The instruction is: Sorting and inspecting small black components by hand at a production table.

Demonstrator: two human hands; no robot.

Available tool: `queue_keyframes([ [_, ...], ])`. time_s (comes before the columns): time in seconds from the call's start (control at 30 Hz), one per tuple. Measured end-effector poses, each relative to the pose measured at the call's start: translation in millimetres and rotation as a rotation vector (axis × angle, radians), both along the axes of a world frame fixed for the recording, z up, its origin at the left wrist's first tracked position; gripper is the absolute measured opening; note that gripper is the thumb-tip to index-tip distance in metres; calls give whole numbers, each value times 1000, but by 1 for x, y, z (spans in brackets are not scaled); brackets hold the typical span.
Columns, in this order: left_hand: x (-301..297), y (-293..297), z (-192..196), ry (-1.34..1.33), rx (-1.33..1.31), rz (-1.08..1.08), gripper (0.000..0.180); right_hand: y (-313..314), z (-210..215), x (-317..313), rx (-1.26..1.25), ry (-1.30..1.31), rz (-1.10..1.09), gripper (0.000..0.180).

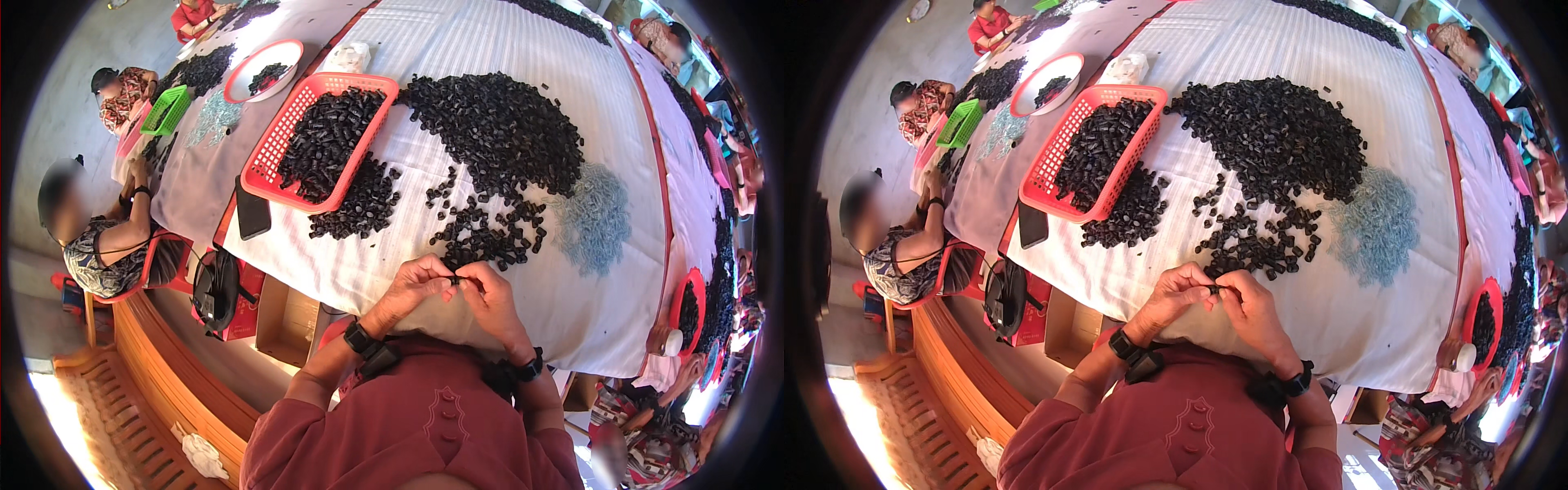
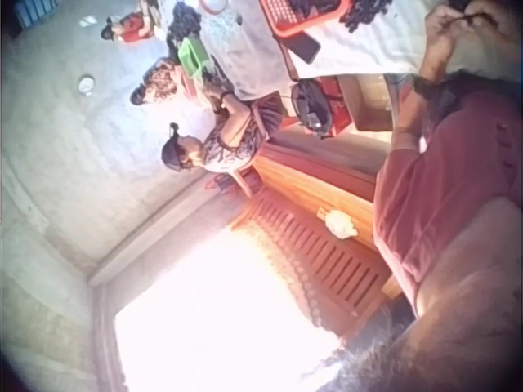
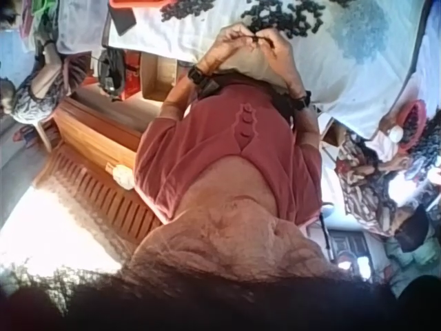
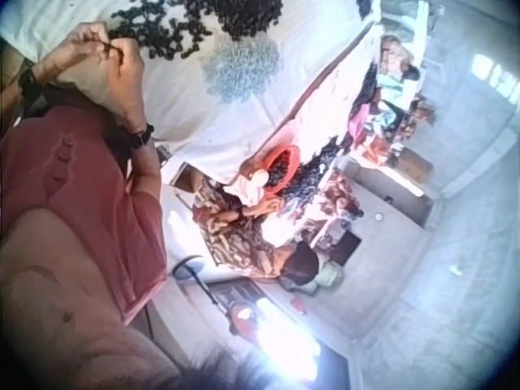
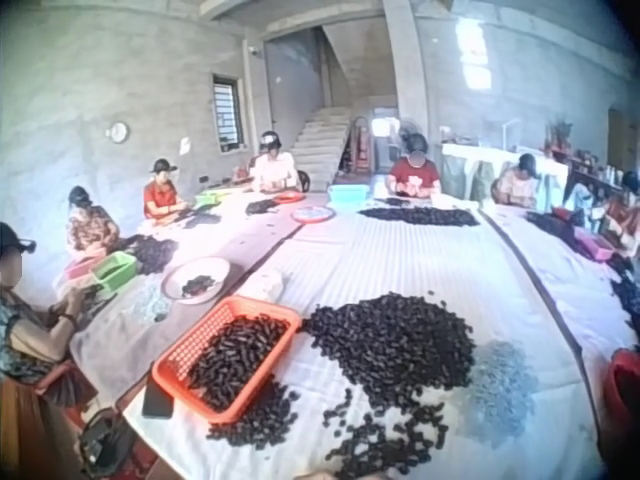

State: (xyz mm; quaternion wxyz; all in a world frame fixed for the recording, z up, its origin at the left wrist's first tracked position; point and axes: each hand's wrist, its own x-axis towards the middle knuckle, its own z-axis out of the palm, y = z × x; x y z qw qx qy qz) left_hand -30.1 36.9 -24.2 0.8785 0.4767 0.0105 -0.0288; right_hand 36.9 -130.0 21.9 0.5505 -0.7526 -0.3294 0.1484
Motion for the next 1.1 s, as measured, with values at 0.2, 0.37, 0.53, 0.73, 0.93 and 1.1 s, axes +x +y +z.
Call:
queue_keyframes([
  [0.2, 1, 0, -1, -14, 40, -22, 5, 1, 8, -3, -76, 26, -2, 9],
  [0.37, 1, -5, 2, -6, 131, 10, 2, 2, 3, -4, -123, -131, 13, 9],
  [0.53, 0, -11, 1, 22, 151, 79, 3, 6, -3, -4, -234, -300, 38, 14],
  [0.73, 6, -16, 4, 67, 137, 133, 11, 9, 2, -7, -329, -667, 46, 22],
  [0.93, 8, -25, 4, 108, 226, 217, 15, 10, -4, -7, -389, -671, -4, 30],
  [1.1, 7, -32, 6, 124, 234, 292, 15, 19, -10, -6, -303, -755, -126, 21],
])
